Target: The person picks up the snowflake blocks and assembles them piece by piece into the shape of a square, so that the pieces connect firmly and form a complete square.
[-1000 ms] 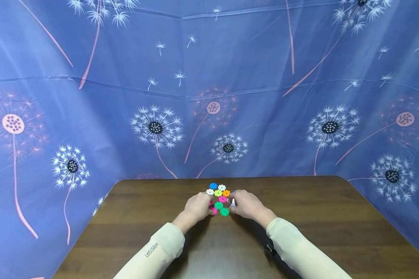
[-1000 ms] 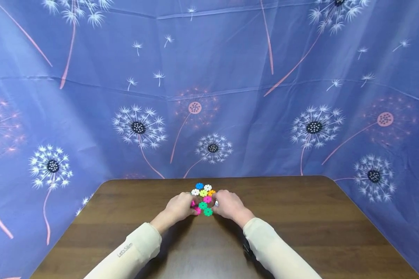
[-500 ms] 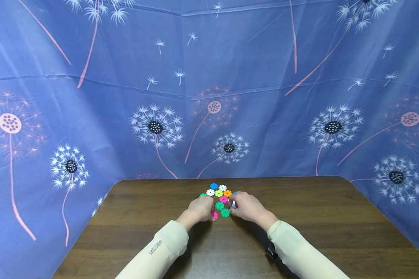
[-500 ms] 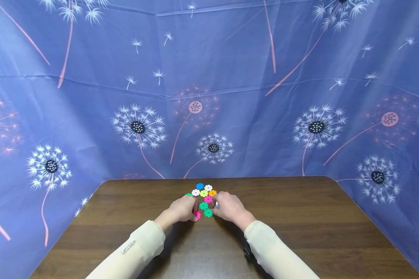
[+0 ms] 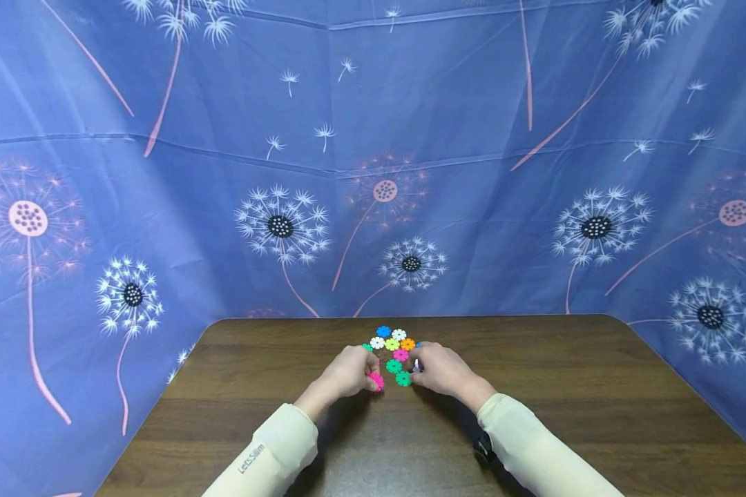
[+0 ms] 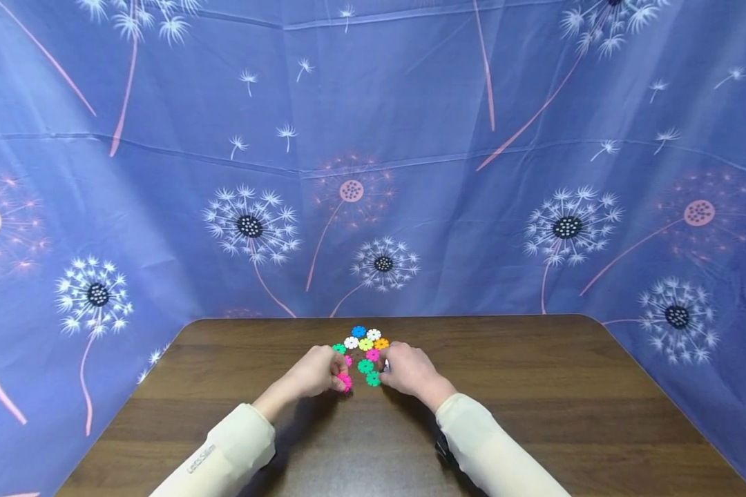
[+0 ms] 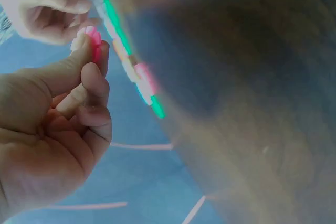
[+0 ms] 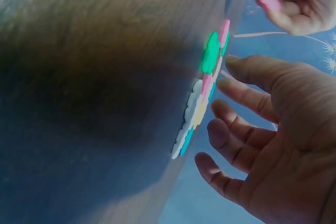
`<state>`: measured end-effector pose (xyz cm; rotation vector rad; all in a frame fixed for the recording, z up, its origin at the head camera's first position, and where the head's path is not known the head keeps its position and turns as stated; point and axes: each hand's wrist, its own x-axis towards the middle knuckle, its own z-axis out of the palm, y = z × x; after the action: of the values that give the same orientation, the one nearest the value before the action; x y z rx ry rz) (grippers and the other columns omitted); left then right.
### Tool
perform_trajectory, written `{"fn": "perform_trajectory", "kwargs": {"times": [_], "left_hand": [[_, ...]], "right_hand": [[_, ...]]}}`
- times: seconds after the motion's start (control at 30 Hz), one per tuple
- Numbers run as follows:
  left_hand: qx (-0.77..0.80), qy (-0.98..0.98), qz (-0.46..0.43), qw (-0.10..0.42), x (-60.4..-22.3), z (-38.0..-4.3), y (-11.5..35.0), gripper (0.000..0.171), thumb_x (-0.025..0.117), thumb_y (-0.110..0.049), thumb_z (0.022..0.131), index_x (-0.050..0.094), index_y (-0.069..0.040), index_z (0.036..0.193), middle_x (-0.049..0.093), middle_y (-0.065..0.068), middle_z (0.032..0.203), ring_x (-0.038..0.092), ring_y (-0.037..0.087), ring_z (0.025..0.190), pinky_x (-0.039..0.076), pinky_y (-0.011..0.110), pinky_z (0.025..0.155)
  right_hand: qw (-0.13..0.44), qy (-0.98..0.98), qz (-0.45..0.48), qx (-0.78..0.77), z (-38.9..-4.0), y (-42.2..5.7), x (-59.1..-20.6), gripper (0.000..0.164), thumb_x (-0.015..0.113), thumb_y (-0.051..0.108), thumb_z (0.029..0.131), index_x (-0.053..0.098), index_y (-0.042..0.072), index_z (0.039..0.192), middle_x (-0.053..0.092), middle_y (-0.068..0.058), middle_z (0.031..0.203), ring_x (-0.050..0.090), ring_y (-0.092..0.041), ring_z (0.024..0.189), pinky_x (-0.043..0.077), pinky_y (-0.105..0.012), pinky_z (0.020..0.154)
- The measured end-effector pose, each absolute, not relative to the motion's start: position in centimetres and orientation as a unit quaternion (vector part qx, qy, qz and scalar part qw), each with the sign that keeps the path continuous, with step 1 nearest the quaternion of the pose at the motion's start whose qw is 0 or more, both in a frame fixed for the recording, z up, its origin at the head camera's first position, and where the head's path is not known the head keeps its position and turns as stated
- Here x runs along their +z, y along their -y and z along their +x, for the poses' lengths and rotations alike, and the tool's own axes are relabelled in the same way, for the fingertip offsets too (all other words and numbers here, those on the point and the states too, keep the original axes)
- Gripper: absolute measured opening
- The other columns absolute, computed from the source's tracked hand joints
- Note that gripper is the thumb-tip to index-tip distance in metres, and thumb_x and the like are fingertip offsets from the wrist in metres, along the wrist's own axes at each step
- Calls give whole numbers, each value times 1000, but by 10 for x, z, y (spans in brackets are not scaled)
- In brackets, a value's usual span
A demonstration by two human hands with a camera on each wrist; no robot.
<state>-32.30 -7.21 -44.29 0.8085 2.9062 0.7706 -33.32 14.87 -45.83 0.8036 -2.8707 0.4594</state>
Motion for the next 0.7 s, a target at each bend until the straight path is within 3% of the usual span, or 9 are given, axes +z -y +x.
{"fn": "perform_trajectory", "kwargs": {"times": [0.2, 0.4, 0.7], "left_hand": [[320, -910, 262, -30, -424, -317, 81, 17, 82, -2, 81, 71, -12, 73, 66, -7, 65, 51, 3, 59, 45, 24, 55], [344, -905, 239, -71, -403, -307, 80, 10, 80, -8, 86, 72, -13, 81, 66, -8, 70, 53, 6, 62, 44, 26, 57], [344, -910, 219, -75, -398, -301, 79, 13, 81, -12, 87, 70, -17, 82, 64, -10, 70, 51, 8, 59, 43, 28, 55]], "right_hand": [[57, 952, 262, 149, -336, -143, -458, 16, 84, 19, 82, 69, 13, 83, 54, 0, 76, 48, -15, 67, 43, -35, 58], [53, 954, 256, 146, -339, -141, -461, 25, 87, 26, 80, 65, 16, 79, 50, 4, 73, 48, -14, 68, 43, -37, 59], [46, 961, 234, 142, -339, -136, -465, 30, 89, 33, 76, 65, 15, 80, 51, 4, 72, 50, -15, 69, 46, -40, 61]]}}
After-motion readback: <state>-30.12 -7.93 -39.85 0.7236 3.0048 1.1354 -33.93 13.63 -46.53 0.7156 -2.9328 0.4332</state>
